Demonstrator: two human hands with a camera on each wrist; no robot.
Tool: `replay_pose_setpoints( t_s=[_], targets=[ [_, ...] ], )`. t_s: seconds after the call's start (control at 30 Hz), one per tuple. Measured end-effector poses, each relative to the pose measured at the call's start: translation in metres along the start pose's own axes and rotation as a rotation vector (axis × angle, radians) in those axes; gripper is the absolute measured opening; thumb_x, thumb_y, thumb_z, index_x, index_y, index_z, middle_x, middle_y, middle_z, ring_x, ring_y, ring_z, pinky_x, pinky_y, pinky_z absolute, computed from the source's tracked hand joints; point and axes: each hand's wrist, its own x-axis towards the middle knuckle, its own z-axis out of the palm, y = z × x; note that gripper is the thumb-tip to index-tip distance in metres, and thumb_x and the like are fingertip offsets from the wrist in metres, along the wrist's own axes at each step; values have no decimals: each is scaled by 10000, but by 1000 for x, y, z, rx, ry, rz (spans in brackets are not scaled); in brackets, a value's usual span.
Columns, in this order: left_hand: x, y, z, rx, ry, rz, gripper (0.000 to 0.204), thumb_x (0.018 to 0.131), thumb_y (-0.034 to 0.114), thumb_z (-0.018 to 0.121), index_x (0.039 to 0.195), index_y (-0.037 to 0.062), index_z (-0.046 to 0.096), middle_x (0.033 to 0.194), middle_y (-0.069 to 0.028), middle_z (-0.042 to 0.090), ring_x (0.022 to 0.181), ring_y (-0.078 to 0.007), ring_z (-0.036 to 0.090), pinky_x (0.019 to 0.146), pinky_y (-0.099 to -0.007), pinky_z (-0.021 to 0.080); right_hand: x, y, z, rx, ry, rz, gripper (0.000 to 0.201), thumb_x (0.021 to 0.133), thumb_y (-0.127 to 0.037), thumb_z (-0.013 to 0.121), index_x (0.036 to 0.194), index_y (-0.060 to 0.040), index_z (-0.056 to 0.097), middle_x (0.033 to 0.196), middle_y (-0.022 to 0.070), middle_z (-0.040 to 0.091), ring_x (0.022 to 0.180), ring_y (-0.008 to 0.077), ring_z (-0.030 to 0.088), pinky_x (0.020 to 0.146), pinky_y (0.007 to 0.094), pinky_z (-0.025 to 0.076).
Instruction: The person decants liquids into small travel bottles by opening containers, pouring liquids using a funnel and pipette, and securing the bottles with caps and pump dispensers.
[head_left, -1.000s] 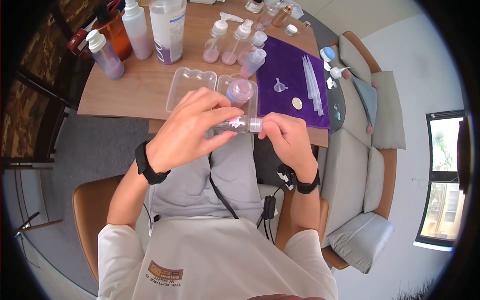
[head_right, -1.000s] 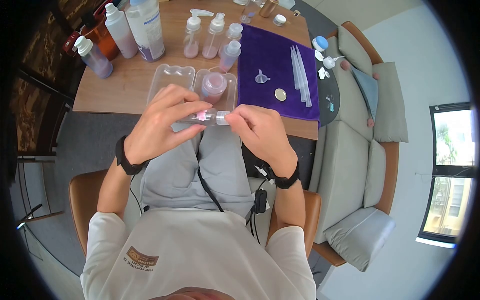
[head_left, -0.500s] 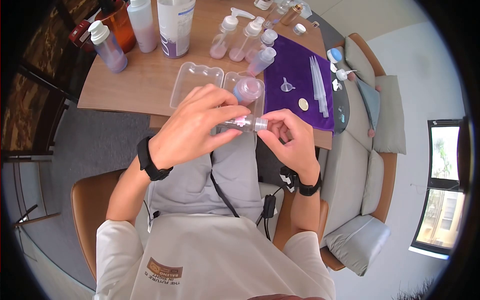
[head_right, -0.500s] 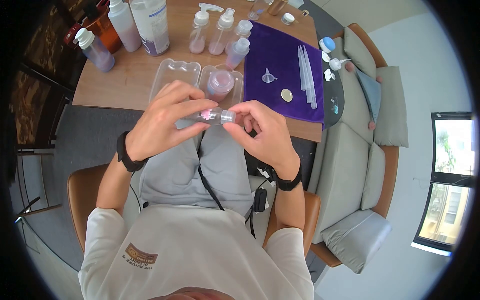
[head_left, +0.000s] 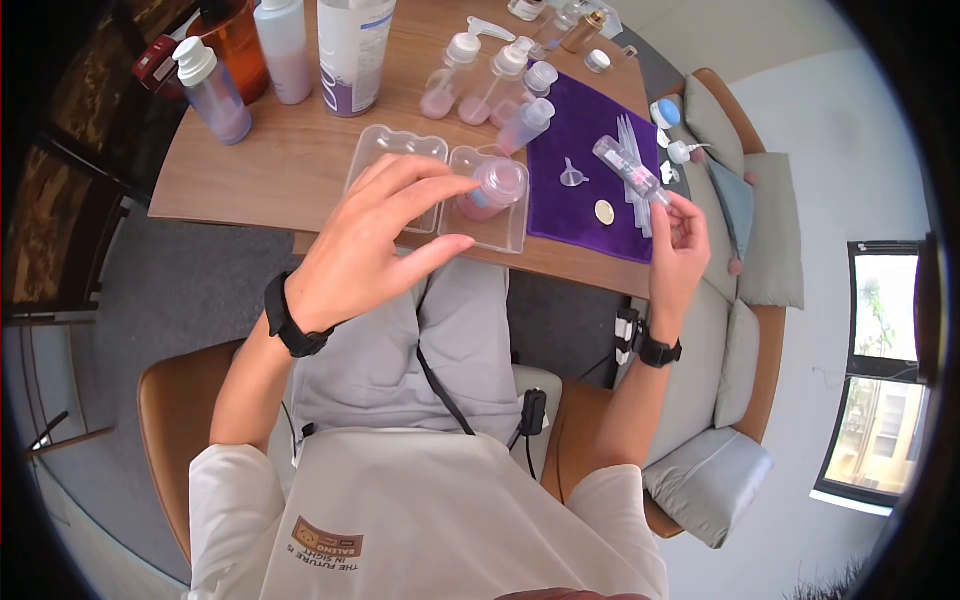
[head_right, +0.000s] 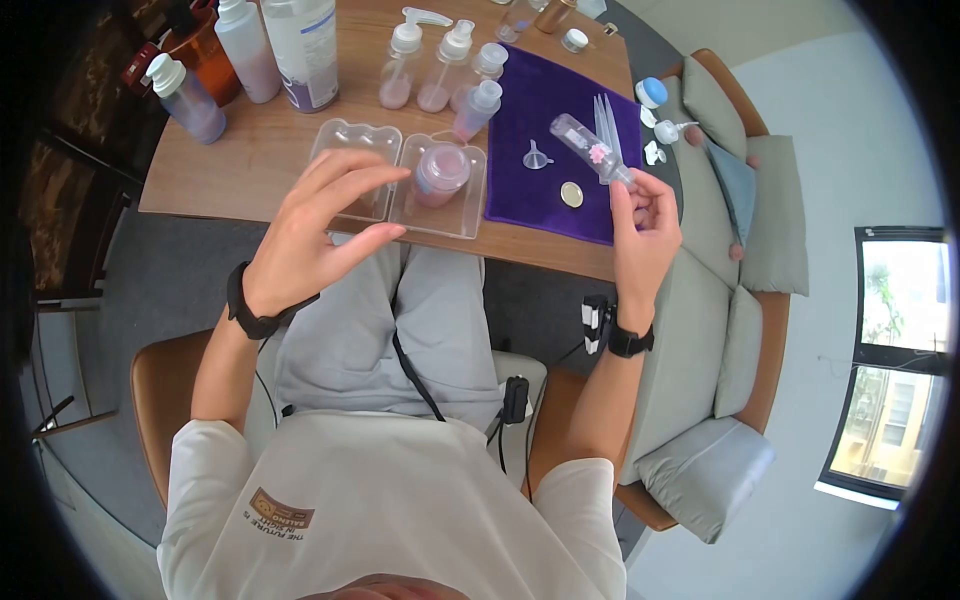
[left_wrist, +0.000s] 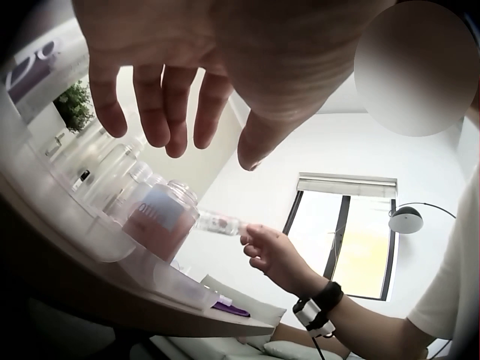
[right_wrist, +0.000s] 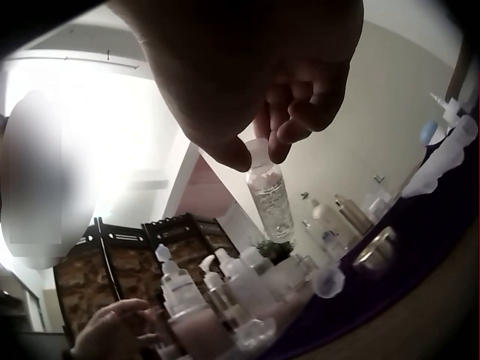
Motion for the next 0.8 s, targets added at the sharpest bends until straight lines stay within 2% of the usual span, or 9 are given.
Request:
replay_pose_setpoints(
  t_s=[0.1,0.2,0.3,0.4,0.5,0.6,0.7,0.8],
  targets=[
    [-3,-2,2,-3,-3,-13,447,838,119,843,1260,45,714,1239,-124,667,1128,-323,619,978,-405,508,5,13,1,-403,40,-117,249,925,-121,812,1133,-35,705,906,-6,683,727,72,576,639,275,491],
    [-5,-2,0,21,-6,-43,422,851,122,830,1249,42,715,1234,-125,666,1127,-326,619,979,-407,507,4,29,4,-598,26,-292,263,901,-133,822,1130,-59,715,896,17,680,702,136,588,648,308,508],
    [-5,-4,-3,48,2,-45,370,904,185,807,1242,62,721,1209,-112,669,1126,-317,615,962,-406,520,2,39,3,-732,-34,-347,278,880,-136,824,1130,-75,716,927,35,685,709,181,596,668,335,525],
    [-4,-3,-3,47,-12,-67,367,905,183,804,1242,65,721,1207,-114,669,1126,-317,614,965,-405,521,-4,40,1,-741,-121,-251,287,866,-131,830,1123,-77,714,981,42,688,746,195,609,704,352,536],
    [-3,-5,0,43,-32,-81,422,860,132,823,1253,29,706,1239,-136,670,1141,-336,621,993,-414,506,-6,38,-3,-637,-169,-237,317,857,-139,840,1142,-78,716,1034,61,690,770,202,609,732,350,540],
    [1,-8,7,48,-9,-74,482,858,148,830,1302,31,682,1272,-140,677,1165,-338,622,1012,-414,500,-6,22,-4,-563,-241,-258,372,845,-154,851,1182,-73,717,1109,88,707,865,239,645,797,359,550],
    [7,-9,14,92,1,-73,575,850,174,845,1370,36,640,1304,-140,677,1203,-340,613,1038,-418,489,0,8,2,-577,-318,-468,412,842,-167,852,1219,-69,717,1164,106,720,985,293,666,870,387,554],
    [16,-8,22,81,14,-86,639,844,218,858,1404,36,611,1320,-138,676,1230,-341,598,1058,-424,474,3,4,4,-644,-405,-473,434,839,-185,855,1231,-61,715,1178,118,727,1082,327,659,936,415,545]
  ],
)
